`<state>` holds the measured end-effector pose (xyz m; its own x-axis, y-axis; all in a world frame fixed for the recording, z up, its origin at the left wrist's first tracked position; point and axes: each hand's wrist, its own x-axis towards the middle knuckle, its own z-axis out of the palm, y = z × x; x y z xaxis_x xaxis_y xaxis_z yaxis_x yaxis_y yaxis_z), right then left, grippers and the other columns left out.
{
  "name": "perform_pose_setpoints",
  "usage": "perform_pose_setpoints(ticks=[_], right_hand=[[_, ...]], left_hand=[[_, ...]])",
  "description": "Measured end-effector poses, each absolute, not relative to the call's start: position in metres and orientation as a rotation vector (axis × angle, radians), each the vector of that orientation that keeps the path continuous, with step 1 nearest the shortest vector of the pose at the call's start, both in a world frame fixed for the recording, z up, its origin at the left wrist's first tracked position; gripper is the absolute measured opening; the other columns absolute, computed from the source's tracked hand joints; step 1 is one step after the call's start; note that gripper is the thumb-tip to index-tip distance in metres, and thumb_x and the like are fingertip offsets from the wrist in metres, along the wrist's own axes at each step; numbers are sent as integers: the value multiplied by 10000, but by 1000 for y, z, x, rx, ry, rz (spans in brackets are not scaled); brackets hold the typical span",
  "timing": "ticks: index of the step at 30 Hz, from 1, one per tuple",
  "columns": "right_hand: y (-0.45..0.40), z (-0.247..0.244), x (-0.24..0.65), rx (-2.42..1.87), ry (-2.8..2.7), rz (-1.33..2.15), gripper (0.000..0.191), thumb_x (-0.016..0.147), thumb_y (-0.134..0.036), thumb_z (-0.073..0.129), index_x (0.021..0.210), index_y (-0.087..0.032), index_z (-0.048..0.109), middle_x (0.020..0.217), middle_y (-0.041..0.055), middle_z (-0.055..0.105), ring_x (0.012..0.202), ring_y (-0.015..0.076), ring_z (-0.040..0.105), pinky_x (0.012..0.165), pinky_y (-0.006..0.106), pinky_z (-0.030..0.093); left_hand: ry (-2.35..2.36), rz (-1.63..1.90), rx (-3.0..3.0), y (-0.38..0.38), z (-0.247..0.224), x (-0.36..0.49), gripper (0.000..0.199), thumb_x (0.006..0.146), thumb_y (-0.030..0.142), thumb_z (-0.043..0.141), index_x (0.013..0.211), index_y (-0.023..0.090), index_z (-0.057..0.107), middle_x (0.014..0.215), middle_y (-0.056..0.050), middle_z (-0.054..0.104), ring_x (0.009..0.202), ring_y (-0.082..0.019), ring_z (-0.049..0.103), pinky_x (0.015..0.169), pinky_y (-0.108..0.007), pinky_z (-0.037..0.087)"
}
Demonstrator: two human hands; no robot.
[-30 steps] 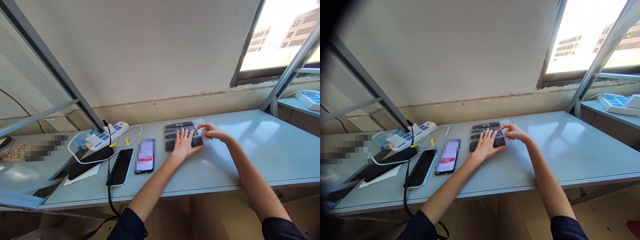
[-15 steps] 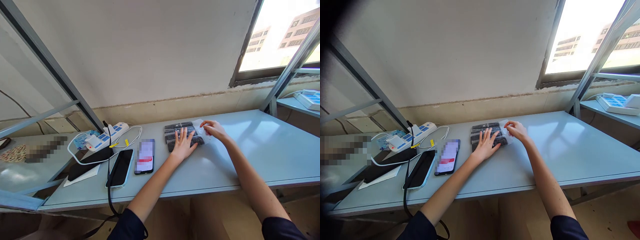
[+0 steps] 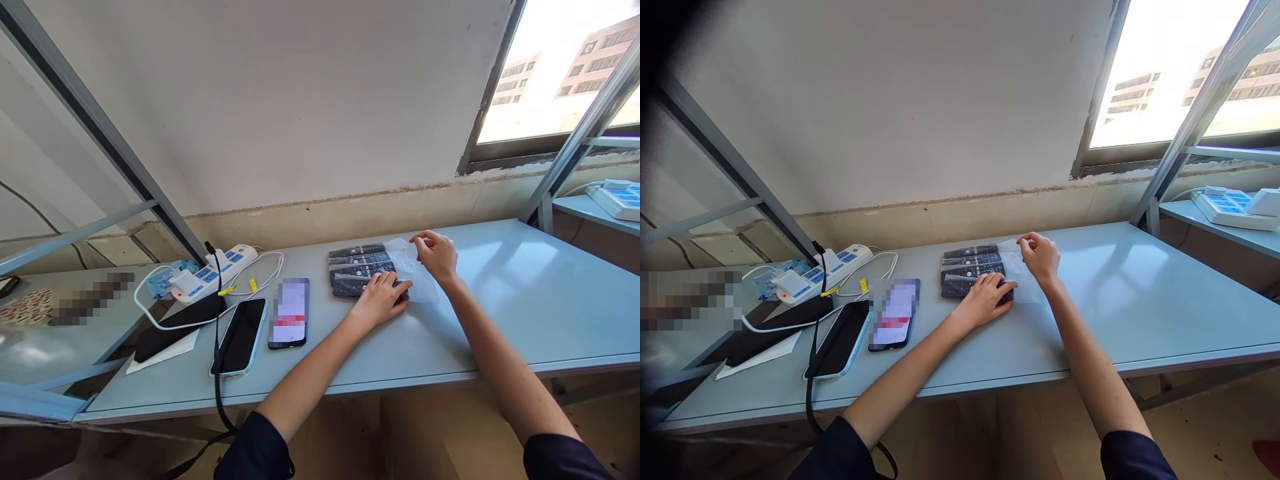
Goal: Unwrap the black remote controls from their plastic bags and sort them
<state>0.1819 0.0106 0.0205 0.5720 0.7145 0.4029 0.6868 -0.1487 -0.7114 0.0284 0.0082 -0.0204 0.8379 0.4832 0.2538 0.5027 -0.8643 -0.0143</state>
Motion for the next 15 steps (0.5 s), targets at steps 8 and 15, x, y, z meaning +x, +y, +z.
perform_pose_setpoints(ticks=[8,15], right_hand=[[9,22,178,-1863,-1067,-10,212,735,-255,461,678,-224,662,476,12,609,598,213,600,585,287,352],[9,23,177,-1856,-1049,-22,226,728,-254,452,686,-221,672,458,14,595,616,219,597,578,286,348]], left_hand=[[-877,-347,-2900,5,-18,30,276,890,342,517,1117,201,585,1072,-86,567,1032,-244,516,891,-345,396],[-893,-323,-2921,0,-16,32,203,887,215,474,1053,164,579,1106,-91,576,965,-219,545,834,-320,404]])
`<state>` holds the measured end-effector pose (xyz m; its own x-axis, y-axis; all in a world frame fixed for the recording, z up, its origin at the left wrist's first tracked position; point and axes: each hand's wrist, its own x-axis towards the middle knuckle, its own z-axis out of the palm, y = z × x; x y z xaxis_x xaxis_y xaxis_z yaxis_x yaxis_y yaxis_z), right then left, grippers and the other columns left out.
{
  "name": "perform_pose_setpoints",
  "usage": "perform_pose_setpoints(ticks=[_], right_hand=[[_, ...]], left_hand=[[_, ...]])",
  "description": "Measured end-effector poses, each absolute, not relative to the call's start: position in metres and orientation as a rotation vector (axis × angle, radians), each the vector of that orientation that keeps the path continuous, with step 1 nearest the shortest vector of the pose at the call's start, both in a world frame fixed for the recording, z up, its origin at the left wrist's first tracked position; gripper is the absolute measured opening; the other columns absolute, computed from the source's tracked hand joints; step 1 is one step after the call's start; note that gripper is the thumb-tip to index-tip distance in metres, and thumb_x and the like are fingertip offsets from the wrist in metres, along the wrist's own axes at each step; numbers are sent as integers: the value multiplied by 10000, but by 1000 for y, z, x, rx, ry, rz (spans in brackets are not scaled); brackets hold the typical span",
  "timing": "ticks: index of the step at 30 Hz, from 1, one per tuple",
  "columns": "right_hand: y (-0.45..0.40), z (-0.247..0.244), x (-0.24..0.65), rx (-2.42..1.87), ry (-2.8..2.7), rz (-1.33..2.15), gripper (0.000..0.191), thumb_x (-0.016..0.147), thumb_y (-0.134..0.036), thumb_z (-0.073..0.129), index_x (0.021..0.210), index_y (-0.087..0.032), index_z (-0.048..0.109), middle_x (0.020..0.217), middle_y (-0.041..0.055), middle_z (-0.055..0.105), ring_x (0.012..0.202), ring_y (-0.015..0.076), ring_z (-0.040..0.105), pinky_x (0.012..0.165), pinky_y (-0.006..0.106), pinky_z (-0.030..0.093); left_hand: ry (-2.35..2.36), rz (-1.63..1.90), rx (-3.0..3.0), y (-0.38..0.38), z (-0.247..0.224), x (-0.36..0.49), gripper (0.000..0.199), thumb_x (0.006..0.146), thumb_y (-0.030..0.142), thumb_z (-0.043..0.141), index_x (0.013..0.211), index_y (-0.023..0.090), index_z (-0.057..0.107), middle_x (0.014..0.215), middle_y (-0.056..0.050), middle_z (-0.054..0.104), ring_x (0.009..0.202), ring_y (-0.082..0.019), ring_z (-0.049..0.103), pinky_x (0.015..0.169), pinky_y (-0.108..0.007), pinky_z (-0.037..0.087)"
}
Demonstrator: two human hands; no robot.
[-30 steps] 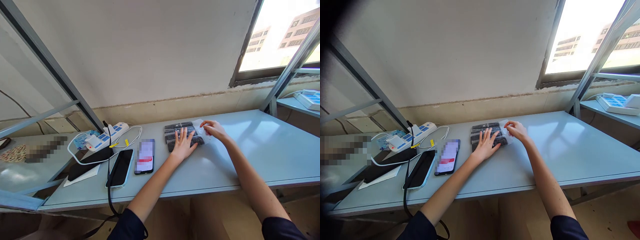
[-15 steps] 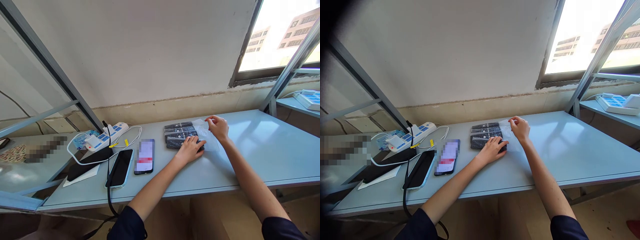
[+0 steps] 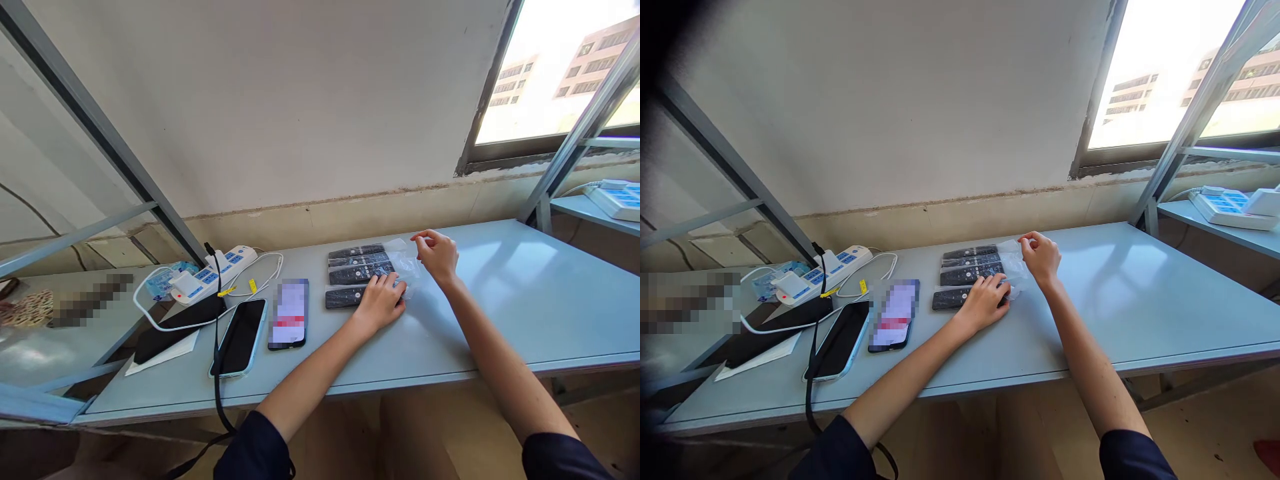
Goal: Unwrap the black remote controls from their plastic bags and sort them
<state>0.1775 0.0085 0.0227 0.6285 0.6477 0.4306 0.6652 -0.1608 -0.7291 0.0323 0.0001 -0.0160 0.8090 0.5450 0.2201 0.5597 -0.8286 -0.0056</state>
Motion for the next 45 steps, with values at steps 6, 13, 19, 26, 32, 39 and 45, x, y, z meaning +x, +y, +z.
perform_pose_setpoints(ticks=[6,13,19,26,32,39,45], right_hand=[[9,22,177,-1844,-1046,-29,228,724,-259,450,682,-227,672,453,10,590,596,215,593,577,286,351],[10,20,179,-1836,-1053,-35,232,736,-282,452,685,-230,673,458,10,595,595,217,596,582,292,353],[9,22,179,-1842,-1051,-35,228,736,-271,447,691,-224,665,455,7,590,598,216,600,584,286,354],[10,20,179,-1840,-1061,-44,232,745,-280,447,689,-226,666,458,7,592,595,215,593,582,287,351],[11,19,179,-1847,-1059,-41,220,739,-274,457,681,-232,665,459,7,595,591,214,591,581,287,351],[9,22,178,-1863,-1057,-30,215,737,-248,454,680,-230,661,465,6,593,596,214,583,583,285,344],[9,24,176,-1873,-1059,-20,202,736,-239,462,681,-228,656,469,6,588,598,211,584,581,280,340]], left_hand=[[-869,-313,-2958,2,-15,32,221,864,151,470,1069,169,549,1017,-67,620,968,-223,549,838,-319,398],[-843,-334,-2977,-1,-11,31,337,858,56,417,1153,190,511,1066,-53,638,1002,-205,560,845,-312,402],[-793,-314,-3000,-2,-13,33,393,885,18,366,1209,196,497,1089,-31,658,1023,-172,583,846,-287,412],[-762,-334,-3018,4,-18,34,270,949,124,386,1162,208,529,1129,-32,650,1073,-156,573,876,-274,405],[-843,-387,-2988,4,-19,30,332,898,204,483,1230,190,491,1117,-66,638,1071,-209,559,888,-336,409],[-1035,-394,-2923,4,-21,30,422,846,327,547,1230,159,497,1107,-93,620,1061,-256,533,930,-395,394],[-1203,-353,-2865,3,-19,29,398,825,425,571,1070,112,573,1125,-134,579,1085,-280,508,950,-408,392]])
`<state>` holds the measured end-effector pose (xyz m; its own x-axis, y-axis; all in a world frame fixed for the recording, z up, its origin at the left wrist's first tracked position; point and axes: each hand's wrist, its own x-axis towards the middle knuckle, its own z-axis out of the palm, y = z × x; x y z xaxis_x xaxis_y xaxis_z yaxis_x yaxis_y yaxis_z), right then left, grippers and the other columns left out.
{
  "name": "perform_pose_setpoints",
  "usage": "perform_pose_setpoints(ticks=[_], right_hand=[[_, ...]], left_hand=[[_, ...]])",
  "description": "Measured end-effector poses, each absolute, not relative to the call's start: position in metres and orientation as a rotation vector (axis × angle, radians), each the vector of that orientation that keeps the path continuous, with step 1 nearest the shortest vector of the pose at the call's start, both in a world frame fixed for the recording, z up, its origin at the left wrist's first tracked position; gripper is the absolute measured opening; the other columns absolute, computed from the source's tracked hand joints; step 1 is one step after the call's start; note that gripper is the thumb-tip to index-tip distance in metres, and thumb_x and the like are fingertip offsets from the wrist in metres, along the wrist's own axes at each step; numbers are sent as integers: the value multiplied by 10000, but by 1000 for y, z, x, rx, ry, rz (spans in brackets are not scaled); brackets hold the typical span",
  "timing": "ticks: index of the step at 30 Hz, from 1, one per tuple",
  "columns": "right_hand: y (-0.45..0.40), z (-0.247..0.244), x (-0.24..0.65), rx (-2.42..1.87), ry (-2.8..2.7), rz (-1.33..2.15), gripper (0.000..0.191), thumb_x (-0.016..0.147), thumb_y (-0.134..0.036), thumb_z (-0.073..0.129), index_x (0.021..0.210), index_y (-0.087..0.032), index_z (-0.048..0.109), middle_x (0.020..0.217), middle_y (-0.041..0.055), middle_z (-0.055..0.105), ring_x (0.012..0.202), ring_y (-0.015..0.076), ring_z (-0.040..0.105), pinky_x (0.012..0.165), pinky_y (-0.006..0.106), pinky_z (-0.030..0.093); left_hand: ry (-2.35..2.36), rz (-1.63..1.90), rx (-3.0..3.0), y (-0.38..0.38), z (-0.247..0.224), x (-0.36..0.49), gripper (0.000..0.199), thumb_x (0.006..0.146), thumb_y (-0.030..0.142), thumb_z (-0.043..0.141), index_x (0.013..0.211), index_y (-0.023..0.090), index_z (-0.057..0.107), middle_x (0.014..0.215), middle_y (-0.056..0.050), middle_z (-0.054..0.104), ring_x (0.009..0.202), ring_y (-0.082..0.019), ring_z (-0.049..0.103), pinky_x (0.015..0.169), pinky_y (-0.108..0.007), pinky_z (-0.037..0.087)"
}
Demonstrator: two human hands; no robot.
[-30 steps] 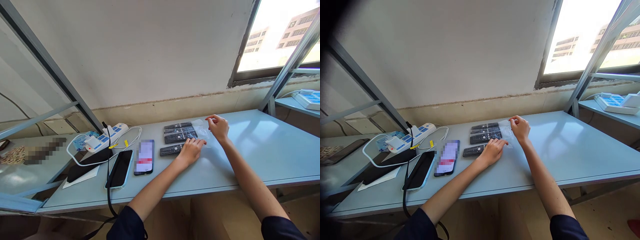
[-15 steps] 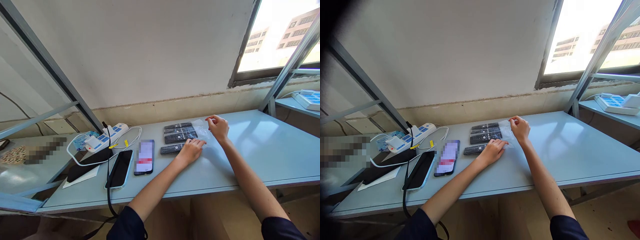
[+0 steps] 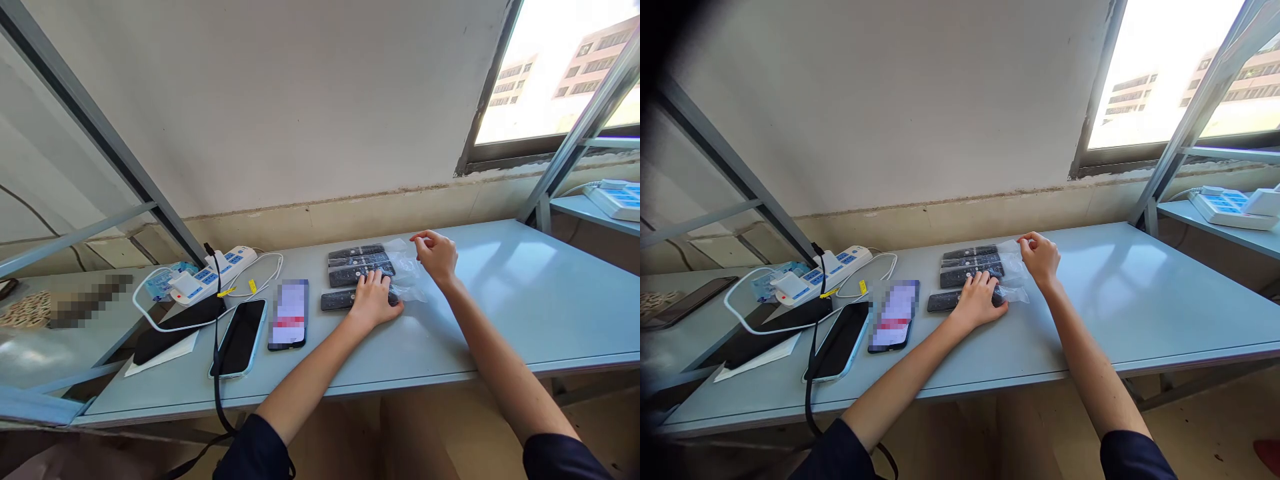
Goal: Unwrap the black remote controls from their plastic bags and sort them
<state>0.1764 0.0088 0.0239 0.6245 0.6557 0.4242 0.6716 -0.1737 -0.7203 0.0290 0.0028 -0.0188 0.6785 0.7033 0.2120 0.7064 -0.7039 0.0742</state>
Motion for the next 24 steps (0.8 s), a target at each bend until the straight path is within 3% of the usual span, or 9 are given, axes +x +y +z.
perform_pose_setpoints(ticks=[24], right_hand=[[16,12,183,-1824,-1091,-110,261,728,-284,445,684,-217,694,443,1,593,535,188,567,549,275,329]], left_hand=[[-990,-309,-2893,-1,-17,33,255,897,297,542,1109,159,517,1100,-73,600,1042,-222,536,879,-329,411]])
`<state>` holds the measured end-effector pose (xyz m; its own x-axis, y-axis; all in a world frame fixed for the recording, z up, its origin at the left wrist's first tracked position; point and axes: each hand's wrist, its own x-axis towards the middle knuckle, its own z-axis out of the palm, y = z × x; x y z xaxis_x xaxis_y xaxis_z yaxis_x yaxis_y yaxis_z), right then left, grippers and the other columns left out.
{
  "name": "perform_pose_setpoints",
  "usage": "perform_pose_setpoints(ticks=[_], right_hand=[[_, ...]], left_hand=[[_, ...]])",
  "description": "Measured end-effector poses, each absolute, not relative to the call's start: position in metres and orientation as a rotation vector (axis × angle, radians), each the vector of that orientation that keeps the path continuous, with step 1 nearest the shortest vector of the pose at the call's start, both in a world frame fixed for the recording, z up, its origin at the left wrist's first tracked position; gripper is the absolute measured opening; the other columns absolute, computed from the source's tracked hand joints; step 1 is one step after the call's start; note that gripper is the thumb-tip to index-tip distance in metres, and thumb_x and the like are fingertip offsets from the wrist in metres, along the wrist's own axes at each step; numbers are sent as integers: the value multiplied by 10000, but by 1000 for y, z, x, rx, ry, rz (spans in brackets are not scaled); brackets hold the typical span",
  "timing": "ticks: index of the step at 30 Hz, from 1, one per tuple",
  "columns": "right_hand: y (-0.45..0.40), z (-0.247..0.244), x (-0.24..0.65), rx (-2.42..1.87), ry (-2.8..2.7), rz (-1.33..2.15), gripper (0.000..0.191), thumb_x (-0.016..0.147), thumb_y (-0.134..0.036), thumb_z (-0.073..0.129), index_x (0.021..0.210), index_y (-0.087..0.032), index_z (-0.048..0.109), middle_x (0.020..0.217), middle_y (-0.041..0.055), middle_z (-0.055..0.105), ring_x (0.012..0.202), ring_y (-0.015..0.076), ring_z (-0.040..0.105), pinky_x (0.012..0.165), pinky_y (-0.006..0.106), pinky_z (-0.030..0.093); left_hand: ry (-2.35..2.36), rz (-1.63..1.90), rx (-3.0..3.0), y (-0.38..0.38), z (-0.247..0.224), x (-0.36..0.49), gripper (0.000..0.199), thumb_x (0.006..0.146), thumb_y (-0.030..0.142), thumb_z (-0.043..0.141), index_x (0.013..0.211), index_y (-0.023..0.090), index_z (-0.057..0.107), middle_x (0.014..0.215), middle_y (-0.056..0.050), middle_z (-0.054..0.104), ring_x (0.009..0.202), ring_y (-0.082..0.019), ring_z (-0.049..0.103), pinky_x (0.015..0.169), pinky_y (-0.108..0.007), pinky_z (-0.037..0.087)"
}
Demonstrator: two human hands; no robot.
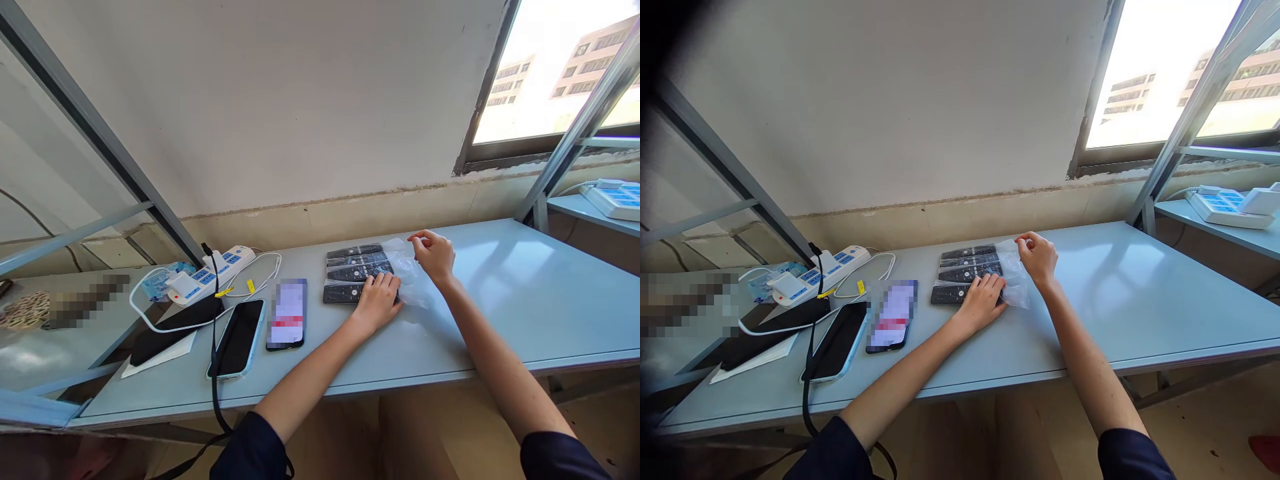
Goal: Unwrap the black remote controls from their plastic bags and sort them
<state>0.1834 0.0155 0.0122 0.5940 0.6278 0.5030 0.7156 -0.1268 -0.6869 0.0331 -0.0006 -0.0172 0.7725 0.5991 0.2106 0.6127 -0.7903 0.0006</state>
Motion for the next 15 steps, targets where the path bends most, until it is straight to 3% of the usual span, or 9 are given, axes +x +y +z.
perform_pose_setpoints(ticks=[6,15], right_hand=[[16,12,184,-1843,-1112,-108,252,733,-281,450,693,-223,692,464,1,608,550,191,577,558,278,336],[14,15,181,-1911,-1138,-94,254,745,-257,440,717,-223,690,486,2,621,568,193,586,555,273,340]], left_hand=[[-967,-390,-2878,3,-19,33,286,918,360,519,1140,181,494,1089,-68,600,1038,-221,536,869,-329,409],[-935,-439,-2888,4,-19,30,544,838,571,540,1221,188,481,1099,-63,612,1037,-220,561,896,-312,424]])
